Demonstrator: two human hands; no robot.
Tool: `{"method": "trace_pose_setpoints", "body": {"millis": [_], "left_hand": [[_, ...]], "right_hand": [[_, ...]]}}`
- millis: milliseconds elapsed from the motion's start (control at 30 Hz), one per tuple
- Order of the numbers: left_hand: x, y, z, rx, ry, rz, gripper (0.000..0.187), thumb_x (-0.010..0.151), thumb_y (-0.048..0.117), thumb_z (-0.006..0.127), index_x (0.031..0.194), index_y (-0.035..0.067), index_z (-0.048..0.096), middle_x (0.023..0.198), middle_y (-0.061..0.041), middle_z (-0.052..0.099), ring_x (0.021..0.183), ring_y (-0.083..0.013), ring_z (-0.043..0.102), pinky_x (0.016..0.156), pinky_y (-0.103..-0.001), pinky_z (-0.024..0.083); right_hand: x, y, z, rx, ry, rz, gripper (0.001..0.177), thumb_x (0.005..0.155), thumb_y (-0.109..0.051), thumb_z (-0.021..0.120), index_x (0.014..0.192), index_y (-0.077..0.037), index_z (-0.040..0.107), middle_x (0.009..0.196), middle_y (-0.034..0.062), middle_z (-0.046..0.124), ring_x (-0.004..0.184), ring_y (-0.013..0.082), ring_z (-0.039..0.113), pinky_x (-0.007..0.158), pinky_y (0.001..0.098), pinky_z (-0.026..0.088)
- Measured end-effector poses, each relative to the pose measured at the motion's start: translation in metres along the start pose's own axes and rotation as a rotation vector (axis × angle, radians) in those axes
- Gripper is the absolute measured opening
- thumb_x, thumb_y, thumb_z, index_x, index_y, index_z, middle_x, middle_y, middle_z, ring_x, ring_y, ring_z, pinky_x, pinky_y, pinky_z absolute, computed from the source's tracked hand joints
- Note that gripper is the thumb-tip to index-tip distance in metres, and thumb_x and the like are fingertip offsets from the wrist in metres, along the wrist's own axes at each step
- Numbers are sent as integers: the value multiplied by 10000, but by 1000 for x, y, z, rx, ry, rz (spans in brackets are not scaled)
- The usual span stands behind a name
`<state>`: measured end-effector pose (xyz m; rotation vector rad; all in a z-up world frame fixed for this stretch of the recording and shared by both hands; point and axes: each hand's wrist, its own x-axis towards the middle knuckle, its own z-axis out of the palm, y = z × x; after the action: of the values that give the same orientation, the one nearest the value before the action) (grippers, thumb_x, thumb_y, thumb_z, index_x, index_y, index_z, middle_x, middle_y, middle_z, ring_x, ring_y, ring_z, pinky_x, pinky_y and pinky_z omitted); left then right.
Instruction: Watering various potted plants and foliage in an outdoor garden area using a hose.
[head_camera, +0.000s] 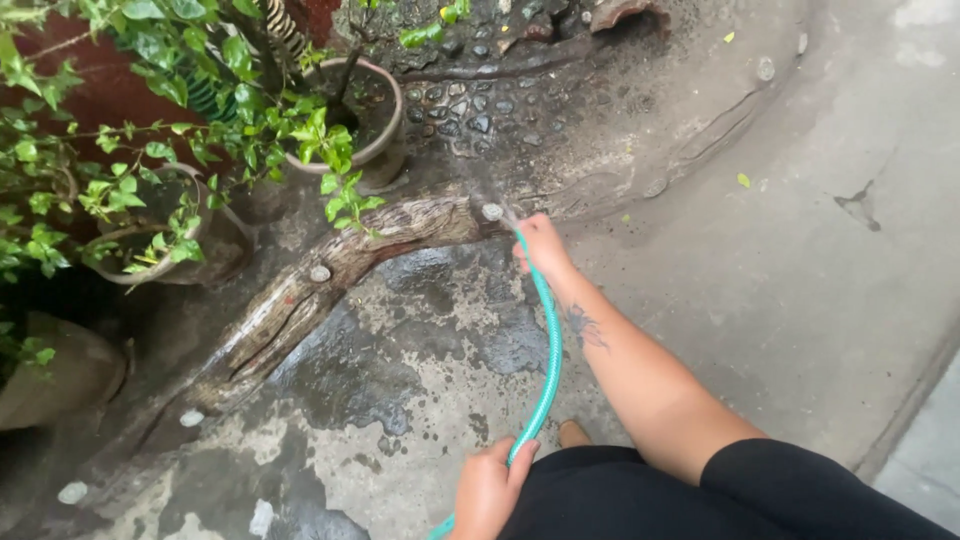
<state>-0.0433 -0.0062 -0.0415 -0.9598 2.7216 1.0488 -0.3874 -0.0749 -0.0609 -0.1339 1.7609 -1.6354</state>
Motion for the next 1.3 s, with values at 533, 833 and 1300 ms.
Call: {"method": "trace_pose_setpoints", "body": {"millis": [533, 833, 1300], "left_hand": [[5, 25, -19, -74, -22, -139, 452, 945, 520, 525, 677, 157, 528, 535, -63, 515, 534, -255, 505, 535, -375, 368], [3, 27, -25, -98, -60, -198, 436, 954, 530, 487, 727, 170, 580, 497, -19, 458, 485, -186, 449, 510, -337, 324], [-1, 11, -24, -70, 63, -203, 464, 949, 531, 515, 676, 157, 495, 482, -58, 435, 489, -242, 431, 517, -373, 333]], "right_hand": [[6, 23, -32, 209, 464, 8, 125, 987, -195, 351, 1029, -108, 431, 615, 104, 526, 418, 200, 426, 386, 330, 362], [8, 29, -29, 322, 543, 49, 149, 1020, -211, 343, 1043, -88, 423, 635, 96, 530, 422, 197, 420, 399, 333, 365], [-12, 1, -1, 369, 548, 12, 160, 1016, -245, 316, 1028, -99, 380, 668, 106, 504, 429, 203, 403, 411, 351, 350]]}}
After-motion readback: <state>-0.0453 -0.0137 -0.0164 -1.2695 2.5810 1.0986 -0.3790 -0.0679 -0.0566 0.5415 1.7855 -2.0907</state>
